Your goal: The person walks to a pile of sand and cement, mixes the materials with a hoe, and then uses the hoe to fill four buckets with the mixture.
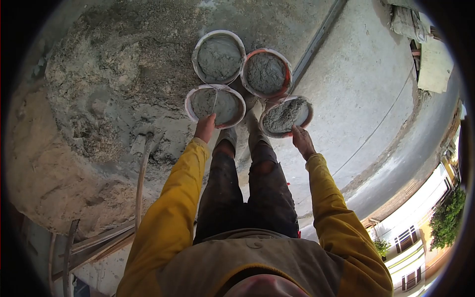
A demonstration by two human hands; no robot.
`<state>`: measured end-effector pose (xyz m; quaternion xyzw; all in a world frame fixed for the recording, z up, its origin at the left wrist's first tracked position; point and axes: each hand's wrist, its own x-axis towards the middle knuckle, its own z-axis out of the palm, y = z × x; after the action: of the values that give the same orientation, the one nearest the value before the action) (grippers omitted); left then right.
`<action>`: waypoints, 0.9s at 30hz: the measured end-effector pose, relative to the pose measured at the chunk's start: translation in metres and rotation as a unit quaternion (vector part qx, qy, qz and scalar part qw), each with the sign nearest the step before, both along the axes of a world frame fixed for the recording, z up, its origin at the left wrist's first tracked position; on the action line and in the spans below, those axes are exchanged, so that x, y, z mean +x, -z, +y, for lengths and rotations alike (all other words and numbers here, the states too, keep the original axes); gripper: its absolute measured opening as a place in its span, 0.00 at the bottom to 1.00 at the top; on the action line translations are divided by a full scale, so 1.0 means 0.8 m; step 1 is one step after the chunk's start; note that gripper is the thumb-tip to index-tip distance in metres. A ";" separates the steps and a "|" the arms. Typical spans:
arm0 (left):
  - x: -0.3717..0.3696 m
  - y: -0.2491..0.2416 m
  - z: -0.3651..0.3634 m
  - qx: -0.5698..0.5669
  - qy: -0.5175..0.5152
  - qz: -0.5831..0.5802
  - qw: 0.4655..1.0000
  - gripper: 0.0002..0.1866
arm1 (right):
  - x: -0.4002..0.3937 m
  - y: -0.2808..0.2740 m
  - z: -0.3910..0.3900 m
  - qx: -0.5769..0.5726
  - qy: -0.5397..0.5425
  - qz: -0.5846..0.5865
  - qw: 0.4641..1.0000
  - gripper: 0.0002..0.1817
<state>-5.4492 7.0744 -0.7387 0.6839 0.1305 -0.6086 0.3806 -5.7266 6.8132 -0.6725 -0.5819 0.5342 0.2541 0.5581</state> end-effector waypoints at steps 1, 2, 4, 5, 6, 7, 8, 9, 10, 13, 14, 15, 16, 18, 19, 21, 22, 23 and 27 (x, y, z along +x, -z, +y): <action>-0.001 0.000 -0.007 -0.001 0.063 -0.056 0.996 0.24 | -0.001 0.001 0.005 -0.058 0.004 -0.032 0.998 0.26; -0.004 -0.003 -0.010 0.000 0.125 -0.110 0.986 0.26 | -0.003 0.003 0.007 -0.056 0.005 -0.033 0.998 0.26; -0.002 -0.007 -0.015 0.002 0.143 -0.118 0.983 0.27 | -0.010 0.010 0.008 -0.042 0.018 -0.031 0.998 0.24; 0.002 -0.010 -0.017 0.001 0.162 -0.125 0.979 0.28 | -0.012 0.015 0.010 -0.041 0.019 -0.036 0.998 0.24; 0.008 -0.015 -0.020 0.002 0.163 -0.130 0.978 0.28 | -0.015 0.020 0.013 -0.056 0.021 -0.048 0.997 0.23; 0.011 -0.023 -0.021 0.003 0.182 -0.150 0.972 0.28 | -0.019 0.023 0.014 -0.072 0.022 -0.060 0.995 0.23; 0.013 -0.029 -0.022 0.004 0.201 -0.171 0.965 0.28 | -0.024 0.025 0.014 -0.073 0.023 -0.065 0.995 0.23; 0.011 -0.030 -0.018 0.009 0.199 -0.161 0.967 0.28 | -0.025 0.023 0.013 -0.068 0.012 -0.051 0.996 0.22; 0.013 -0.046 -0.024 0.013 0.195 -0.157 0.968 0.28 | -0.020 0.022 0.011 -0.065 0.000 -0.043 0.997 0.22; 0.007 -0.051 -0.027 -0.008 0.190 -0.215 0.958 0.25 | -0.021 0.019 0.012 -0.090 -0.027 -0.074 0.993 0.22; 0.010 -0.068 -0.032 -0.031 0.260 -0.287 0.921 0.24 | -0.021 0.020 0.010 -0.080 -0.044 -0.051 0.995 0.22; 0.013 -0.062 -0.031 -0.005 0.273 -0.234 0.933 0.24 | -0.029 0.030 0.013 -0.086 -0.030 -0.082 0.993 0.21; 0.009 -0.066 -0.036 0.037 0.251 -0.226 0.940 0.24 | -0.034 0.036 0.015 -0.086 -0.021 -0.086 0.992 0.19; 0.003 -0.058 -0.035 0.023 0.217 -0.191 0.957 0.27 | -0.032 0.031 0.014 -0.103 -0.022 -0.080 0.991 0.18; -0.009 -0.030 -0.025 0.042 0.213 -0.202 0.955 0.26 | -0.043 0.047 0.012 -0.105 -0.048 -0.077 0.990 0.17; -0.022 -0.022 -0.025 0.031 0.179 -0.244 0.953 0.26 | -0.054 0.067 0.013 -0.104 -0.044 -0.099 0.989 0.16; -0.026 -0.026 -0.022 0.028 0.146 -0.269 0.952 0.26 | -0.062 0.073 0.015 -0.088 -0.039 -0.094 0.991 0.15; -0.024 -0.025 -0.020 0.030 0.159 -0.247 0.955 0.26 | -0.070 0.081 0.018 -0.085 -0.042 -0.095 0.991 0.15; -0.011 -0.058 -0.034 0.098 0.179 -0.190 0.960 0.21 | -0.072 0.075 0.012 -0.120 -0.089 -0.069 0.986 0.08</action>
<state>-5.4581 7.0473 -0.6926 0.8330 -0.0099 -0.5099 0.2147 -5.7839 6.8226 -0.7323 -0.7062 0.4671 0.1958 0.4947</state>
